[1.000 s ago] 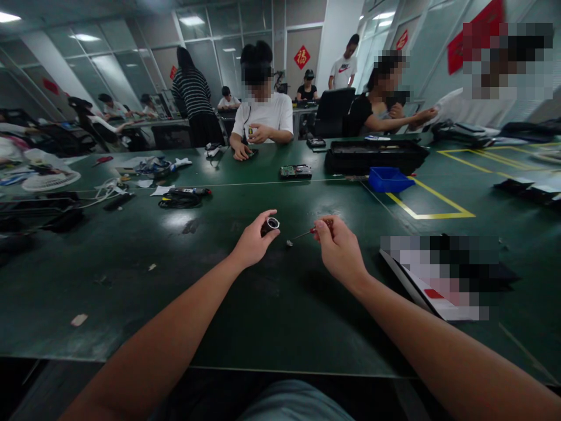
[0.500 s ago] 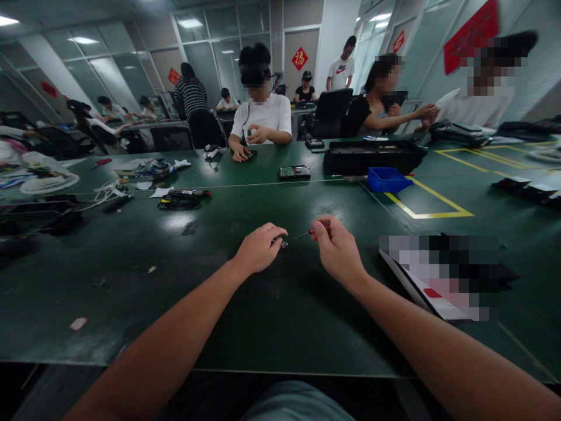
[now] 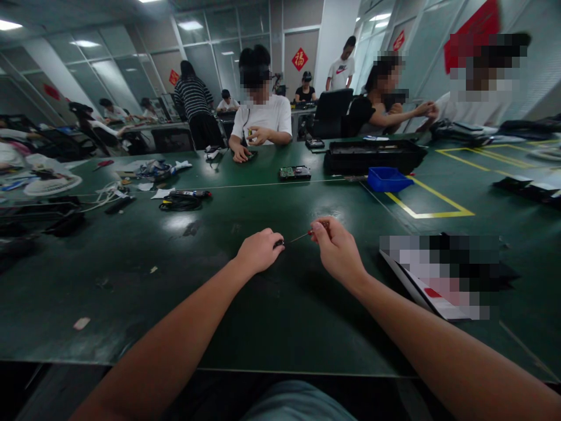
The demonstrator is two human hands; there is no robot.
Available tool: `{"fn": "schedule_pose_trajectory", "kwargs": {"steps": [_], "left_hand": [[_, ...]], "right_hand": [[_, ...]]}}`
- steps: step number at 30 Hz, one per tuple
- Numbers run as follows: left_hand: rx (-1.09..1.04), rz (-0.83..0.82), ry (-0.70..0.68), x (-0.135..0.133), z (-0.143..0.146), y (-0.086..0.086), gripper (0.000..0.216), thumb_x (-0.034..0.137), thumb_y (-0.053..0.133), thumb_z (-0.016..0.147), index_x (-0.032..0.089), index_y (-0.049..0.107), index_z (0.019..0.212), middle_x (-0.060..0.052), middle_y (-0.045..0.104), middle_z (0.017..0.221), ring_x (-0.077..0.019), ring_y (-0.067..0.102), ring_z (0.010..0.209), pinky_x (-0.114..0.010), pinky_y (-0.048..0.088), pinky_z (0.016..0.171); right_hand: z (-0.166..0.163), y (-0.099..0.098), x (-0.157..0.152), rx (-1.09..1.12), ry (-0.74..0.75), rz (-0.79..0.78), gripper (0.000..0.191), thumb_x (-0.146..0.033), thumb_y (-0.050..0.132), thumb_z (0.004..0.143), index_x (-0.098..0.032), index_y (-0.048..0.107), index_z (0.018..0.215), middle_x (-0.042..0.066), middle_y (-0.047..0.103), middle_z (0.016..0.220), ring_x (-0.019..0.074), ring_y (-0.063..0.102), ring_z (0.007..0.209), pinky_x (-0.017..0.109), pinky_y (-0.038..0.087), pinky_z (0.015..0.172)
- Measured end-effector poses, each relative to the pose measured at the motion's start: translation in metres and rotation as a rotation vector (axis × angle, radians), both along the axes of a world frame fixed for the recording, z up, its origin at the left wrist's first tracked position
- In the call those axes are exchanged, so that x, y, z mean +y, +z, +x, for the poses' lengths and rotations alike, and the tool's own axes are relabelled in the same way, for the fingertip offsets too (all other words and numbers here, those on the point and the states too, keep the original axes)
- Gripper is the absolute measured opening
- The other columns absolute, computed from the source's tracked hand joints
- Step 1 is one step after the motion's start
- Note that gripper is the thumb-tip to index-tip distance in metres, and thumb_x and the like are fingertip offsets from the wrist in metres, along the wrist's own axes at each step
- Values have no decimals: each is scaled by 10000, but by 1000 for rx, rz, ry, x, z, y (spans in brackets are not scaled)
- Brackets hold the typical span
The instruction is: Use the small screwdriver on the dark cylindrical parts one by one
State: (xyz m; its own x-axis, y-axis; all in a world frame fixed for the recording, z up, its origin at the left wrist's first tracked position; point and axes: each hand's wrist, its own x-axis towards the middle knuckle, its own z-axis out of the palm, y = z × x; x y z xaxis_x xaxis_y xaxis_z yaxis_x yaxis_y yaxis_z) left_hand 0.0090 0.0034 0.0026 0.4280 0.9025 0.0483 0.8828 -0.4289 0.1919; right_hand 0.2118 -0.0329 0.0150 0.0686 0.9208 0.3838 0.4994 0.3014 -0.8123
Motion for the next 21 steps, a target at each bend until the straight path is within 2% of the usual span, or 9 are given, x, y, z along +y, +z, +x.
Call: {"fn": "schedule_pose_trajectory", "kwargs": {"steps": [5,9,12,15,18,21], "left_hand": [[-107,-32,-16,4,-7,-3,271,377,545,962,240,730,1105,-89,682,1061,-251,653,938,-347,504,749],[-397,-125,27,10,-18,-1,253,370,568,940,227,739,1059,-96,721,1044,-244,661,902,-366,503,777],[-702,-290,153,12,-27,11,239,353,612,903,215,734,1055,-92,726,991,-167,616,682,-305,471,631],[-1101,-443,303,12,-42,28,245,295,615,879,193,715,1078,-93,697,962,-114,548,580,-226,341,469],[-1487,-568,451,12,-68,43,235,208,546,877,158,685,1060,-64,632,848,-108,522,544,-195,275,414],[-1699,-590,614,10,-107,49,159,216,503,914,140,634,963,-28,563,748,-113,500,518,-196,303,405]], "right_hand": [[0,0,0,-8,7,-2,271,-433,445,1007,-226,608,945,31,683,802,209,652,772,347,457,726],[1,2,-1,0,11,-16,272,-432,442,1007,-224,611,959,41,691,809,215,657,775,352,462,720],[2,1,-1,9,18,-22,276,-436,443,1007,-224,615,968,46,699,824,221,663,795,355,466,725],[2,-1,0,14,29,-16,289,-450,441,1010,-225,619,972,47,703,843,219,664,805,354,469,731],[3,-2,1,16,27,-4,290,-450,441,1011,-223,614,964,44,697,834,214,661,798,350,468,731],[3,-2,1,13,23,3,286,-447,440,1012,-222,612,964,38,686,814,212,656,794,348,465,732]]}}
